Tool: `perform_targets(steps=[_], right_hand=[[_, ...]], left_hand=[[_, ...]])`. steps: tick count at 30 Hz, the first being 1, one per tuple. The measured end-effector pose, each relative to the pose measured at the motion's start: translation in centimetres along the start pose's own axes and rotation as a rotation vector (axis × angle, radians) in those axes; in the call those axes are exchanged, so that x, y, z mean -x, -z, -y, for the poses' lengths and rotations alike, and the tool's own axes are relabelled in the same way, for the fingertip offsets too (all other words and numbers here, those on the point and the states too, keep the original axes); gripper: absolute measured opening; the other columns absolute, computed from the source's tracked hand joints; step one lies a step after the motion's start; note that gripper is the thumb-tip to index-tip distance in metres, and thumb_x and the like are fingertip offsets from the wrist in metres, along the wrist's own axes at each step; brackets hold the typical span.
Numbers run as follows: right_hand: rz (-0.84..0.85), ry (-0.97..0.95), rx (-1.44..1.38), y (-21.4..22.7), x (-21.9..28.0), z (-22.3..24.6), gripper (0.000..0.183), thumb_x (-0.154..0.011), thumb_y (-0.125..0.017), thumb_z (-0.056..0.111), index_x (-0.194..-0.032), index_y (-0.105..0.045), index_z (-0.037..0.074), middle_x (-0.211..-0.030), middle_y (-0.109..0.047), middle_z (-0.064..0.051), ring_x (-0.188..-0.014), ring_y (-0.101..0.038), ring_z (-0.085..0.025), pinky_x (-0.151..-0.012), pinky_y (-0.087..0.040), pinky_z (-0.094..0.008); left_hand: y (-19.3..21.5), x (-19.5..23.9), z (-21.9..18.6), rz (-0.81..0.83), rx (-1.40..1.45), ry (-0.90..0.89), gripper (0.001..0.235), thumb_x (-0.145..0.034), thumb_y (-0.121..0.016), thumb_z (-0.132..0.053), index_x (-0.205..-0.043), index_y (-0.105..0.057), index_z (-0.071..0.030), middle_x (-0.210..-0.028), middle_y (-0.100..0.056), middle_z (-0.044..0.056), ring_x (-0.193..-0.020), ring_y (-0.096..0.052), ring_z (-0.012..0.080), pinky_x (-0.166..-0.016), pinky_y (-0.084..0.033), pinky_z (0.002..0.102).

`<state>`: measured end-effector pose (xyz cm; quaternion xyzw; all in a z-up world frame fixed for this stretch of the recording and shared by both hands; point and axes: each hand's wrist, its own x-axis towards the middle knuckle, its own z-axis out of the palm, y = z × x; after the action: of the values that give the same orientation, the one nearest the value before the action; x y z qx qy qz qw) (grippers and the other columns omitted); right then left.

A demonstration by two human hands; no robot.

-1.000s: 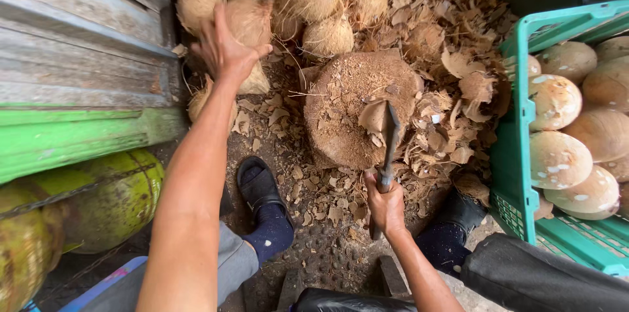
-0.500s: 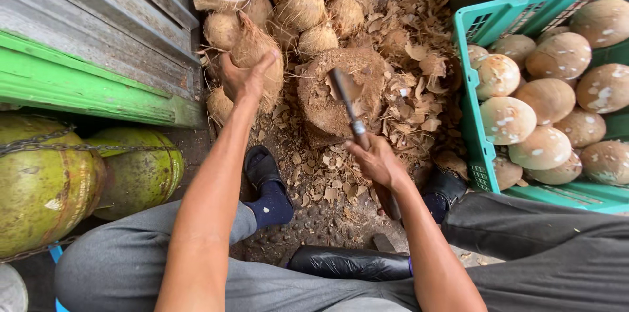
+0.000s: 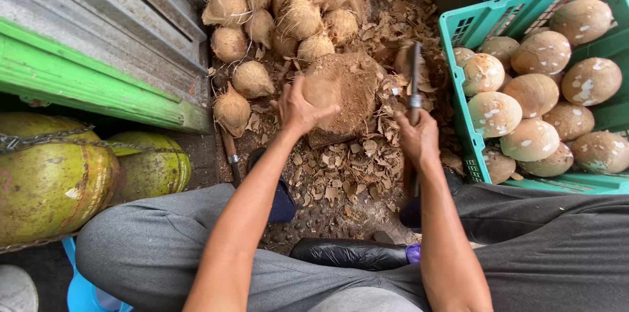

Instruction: The person uses a machete to peel the husk off a coconut while sitting on the ground. They rotate the coconut repeatedly and strike it against a wooden block to remove the outer layer, then place the peeled coconut into a green crate.

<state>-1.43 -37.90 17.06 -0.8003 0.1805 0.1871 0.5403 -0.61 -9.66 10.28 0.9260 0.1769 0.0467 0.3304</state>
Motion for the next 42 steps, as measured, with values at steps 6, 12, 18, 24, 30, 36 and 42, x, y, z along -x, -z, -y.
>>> perform_targets(steps=[6,12,18,24,30,36,42], right_hand=[[0.092,0.302,-0.064,-0.8,3.1,1.4,0.023,-0.098,-0.063,0.032,-0.102,-0.056,0.010,-0.065,-0.052,0.003,-0.052,-0.051,-0.010,-0.045,-0.046,-0.028],[-0.043,0.554,0.014,-0.4,4.7,1.2,0.021,-0.101,-0.063,0.029,-0.099,-0.060,0.008,-0.065,-0.050,0.001,-0.057,-0.047,-0.009,-0.052,-0.042,-0.026],[0.252,-0.053,0.230,-4.4,3.8,-1.4,0.035,-0.101,-0.059,0.036,-0.074,-0.053,0.015,-0.056,-0.044,0.004,-0.046,-0.037,-0.011,-0.043,-0.033,-0.032],[0.119,0.384,-0.246,-2.3,3.3,-1.4,0.032,-0.101,-0.062,0.030,-0.076,-0.052,0.014,-0.057,-0.051,0.002,-0.041,-0.043,-0.006,-0.033,-0.035,-0.026],[0.049,0.341,-0.269,-5.2,3.5,-2.0,0.030,-0.099,-0.061,0.030,-0.074,-0.052,0.015,-0.056,-0.050,0.005,-0.039,-0.044,-0.005,-0.031,-0.035,-0.025],[0.088,0.339,-0.092,-3.8,3.6,-1.4,0.045,-0.104,-0.063,0.032,-0.066,-0.047,0.014,-0.054,-0.049,0.005,-0.042,-0.041,-0.006,-0.035,-0.034,-0.026],[0.000,0.413,-0.335,-5.0,3.0,-2.6,0.040,-0.103,-0.062,0.033,-0.072,-0.052,0.011,-0.054,-0.051,0.003,-0.041,-0.046,-0.007,-0.034,-0.036,-0.027]], left_hand=[[-4.7,0.9,1.0,-0.224,-0.289,-0.348,0.099,-0.059,-0.067,-0.092,-0.132,-0.054,-0.026,-0.130,-0.052,0.015,-0.119,-0.054,0.0342,-0.109,-0.004,0.075],[-7.0,-1.0,3.0,-0.078,0.303,0.229,0.061,-0.087,-0.042,-0.080,-0.093,-0.066,-0.024,-0.088,-0.059,-0.002,-0.085,-0.059,0.0244,-0.084,-0.048,0.051],[-9.6,-2.6,2.8,-0.244,0.056,0.157,0.048,-0.092,-0.045,-0.062,-0.074,-0.061,-0.020,-0.082,-0.061,0.001,-0.085,-0.056,0.0231,-0.088,-0.037,0.046],[-8.7,-2.4,1.3,-0.205,0.106,0.225,0.043,-0.088,-0.047,-0.057,-0.073,-0.058,-0.018,-0.085,-0.061,0.001,-0.088,-0.056,0.0246,-0.086,-0.041,0.046],[-7.6,-1.9,0.4,-0.202,-0.034,0.229,0.037,-0.086,-0.048,-0.053,-0.075,-0.059,-0.020,-0.087,-0.061,0.001,-0.091,-0.057,0.0238,-0.094,-0.036,0.051],[-6.8,-1.9,-1.0,-0.193,0.025,0.241,0.043,-0.088,-0.049,-0.062,-0.078,-0.060,-0.021,-0.091,-0.062,0.002,-0.094,-0.056,0.0265,-0.096,-0.037,0.053],[-7.9,-1.4,0.3,-0.211,-0.056,0.181,0.035,-0.088,-0.051,-0.052,-0.076,-0.060,-0.021,-0.088,-0.062,0.002,-0.092,-0.055,0.0230,-0.089,-0.037,0.051]])
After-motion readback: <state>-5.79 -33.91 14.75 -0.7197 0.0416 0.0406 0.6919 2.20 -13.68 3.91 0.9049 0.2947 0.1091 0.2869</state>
